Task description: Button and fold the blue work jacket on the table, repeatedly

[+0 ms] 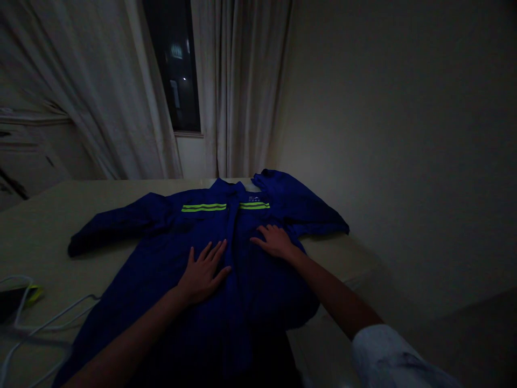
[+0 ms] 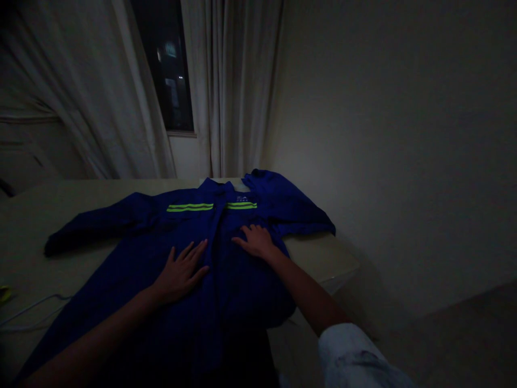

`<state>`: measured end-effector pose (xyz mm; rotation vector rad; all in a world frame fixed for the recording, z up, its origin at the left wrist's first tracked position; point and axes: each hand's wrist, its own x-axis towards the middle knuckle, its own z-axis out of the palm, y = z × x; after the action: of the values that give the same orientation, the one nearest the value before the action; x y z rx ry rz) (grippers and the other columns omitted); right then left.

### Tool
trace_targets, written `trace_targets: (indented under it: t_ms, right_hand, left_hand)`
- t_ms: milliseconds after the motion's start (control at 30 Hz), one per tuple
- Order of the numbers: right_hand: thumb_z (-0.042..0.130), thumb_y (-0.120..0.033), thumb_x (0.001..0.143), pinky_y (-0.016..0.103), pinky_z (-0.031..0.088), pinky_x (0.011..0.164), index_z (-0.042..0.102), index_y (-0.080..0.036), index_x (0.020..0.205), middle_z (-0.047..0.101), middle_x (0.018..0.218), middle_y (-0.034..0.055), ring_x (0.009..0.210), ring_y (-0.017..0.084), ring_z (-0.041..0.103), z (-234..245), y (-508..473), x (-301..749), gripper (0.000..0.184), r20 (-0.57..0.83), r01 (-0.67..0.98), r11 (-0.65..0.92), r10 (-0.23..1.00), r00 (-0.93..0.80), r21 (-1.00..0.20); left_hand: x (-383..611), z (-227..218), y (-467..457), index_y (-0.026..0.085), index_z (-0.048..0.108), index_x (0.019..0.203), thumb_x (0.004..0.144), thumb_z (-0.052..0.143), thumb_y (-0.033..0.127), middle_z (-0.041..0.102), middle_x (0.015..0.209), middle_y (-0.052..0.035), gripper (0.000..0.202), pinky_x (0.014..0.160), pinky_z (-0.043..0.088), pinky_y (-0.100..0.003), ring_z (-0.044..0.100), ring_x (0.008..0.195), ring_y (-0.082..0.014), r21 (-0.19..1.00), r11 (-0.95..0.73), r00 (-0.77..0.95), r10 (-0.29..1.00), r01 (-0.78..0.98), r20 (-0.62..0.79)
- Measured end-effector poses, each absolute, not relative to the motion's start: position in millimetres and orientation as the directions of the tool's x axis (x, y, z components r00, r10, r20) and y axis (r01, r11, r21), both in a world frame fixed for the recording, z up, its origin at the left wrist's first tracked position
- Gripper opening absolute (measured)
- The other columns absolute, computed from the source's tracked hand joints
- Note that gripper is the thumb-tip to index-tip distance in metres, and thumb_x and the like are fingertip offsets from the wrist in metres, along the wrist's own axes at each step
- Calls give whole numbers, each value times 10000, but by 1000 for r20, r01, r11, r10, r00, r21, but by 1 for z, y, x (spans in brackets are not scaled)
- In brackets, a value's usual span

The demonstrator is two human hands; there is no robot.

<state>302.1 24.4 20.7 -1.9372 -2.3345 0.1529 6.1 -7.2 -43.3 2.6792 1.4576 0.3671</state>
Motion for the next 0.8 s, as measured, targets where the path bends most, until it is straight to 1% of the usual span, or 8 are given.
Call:
trace_targets:
  t_ms: [133, 233, 333, 400, 467, 533, 667, 800]
  right_hand:
    - [353, -737, 1027, 418, 432, 1065, 585, -195, 1414, 654, 1353, 149, 1264, 306, 585, 18, 52, 270, 705, 160, 944, 211, 972, -174, -253]
    - [398, -730, 1021, 408, 420, 1089, 533, -167, 1468, 622, 1424, 157, 1316, 308, 559, 6, 74, 238, 731, 186, 904, 286, 954, -237, -317]
    - [448, -719, 1011, 420, 437, 1066, 554, -183, 1451, 638, 1412, 158, 1302, 321, 580, -1, 100, 215, 701, 166, 885, 320, 946, -279, -337]
    - [482, -682, 1017, 399, 460, 1025, 601, -211, 1388, 674, 1363, 138, 1248, 307, 624, -2, 122, 211, 611, 144, 876, 314, 949, -280, -365]
    - [518, -628, 1024, 375, 476, 984, 615, -234, 1355, 696, 1325, 121, 1205, 291, 653, -2, 147, 214, 523, 153, 873, 285, 958, -244, -396]
    - [548, -574, 1026, 362, 481, 968, 605, -233, 1358, 700, 1306, 120, 1191, 282, 658, -1, 175, 223, 479, 198, 875, 248, 964, -178, -415]
    - [602, -492, 1008, 362, 453, 1051, 586, -192, 1391, 659, 1361, 143, 1256, 267, 618, 0, 235, 247, 486, 288, 866, 201, 955, -68, -459]
    - [688, -540, 935, 391, 400, 1147, 500, -159, 1500, 582, 1483, 191, 1386, 292, 541, -1, 293, 262, 706, 268, 819, 136, 963, 23, -558]
  left_hand:
    - [6, -47, -10, 364, 83, 1681, 1066, 283, 599, 329, 1708, -58, 689, 1261, 114, -681, 283, 1585, -315, 136, -630, 594, 771, 765, 230]
    - [6, -44, -12, 273, 170, 1686, 1060, 300, 611, 359, 1695, -99, 724, 1263, 199, -580, 335, 1562, -303, 127, -653, 618, 752, 747, 231]
    - [8, -29, -4, 206, 339, 1642, 1040, 325, 650, 526, 1584, -151, 749, 1172, 342, -530, 483, 1450, -330, 149, -626, 597, 778, 766, 199]
    - [13, -16, 10, 241, 507, 1534, 1057, 309, 613, 657, 1431, -130, 637, 1058, 429, -499, 598, 1297, -320, 185, -597, 574, 802, 780, 167]
    - [20, -6, 27, 257, 611, 1399, 1080, 296, 535, 718, 1281, -104, 527, 975, 460, -469, 647, 1173, -297, 231, -562, 541, 827, 794, 151]
    - [27, -5, 41, 246, 636, 1325, 1089, 309, 461, 715, 1221, -100, 457, 969, 450, -467, 642, 1141, -288, 262, -541, 513, 841, 799, 170]
    - [35, -18, 51, 267, 609, 1344, 1067, 399, 447, 644, 1291, -100, 392, 1002, 408, -495, 577, 1164, -297, 263, -575, 518, 815, 775, 259]
    - [34, -20, 47, 275, 588, 1354, 1045, 460, 477, 606, 1348, -95, 391, 1031, 393, -504, 543, 1192, -296, 319, -579, 521, 815, 750, 254]
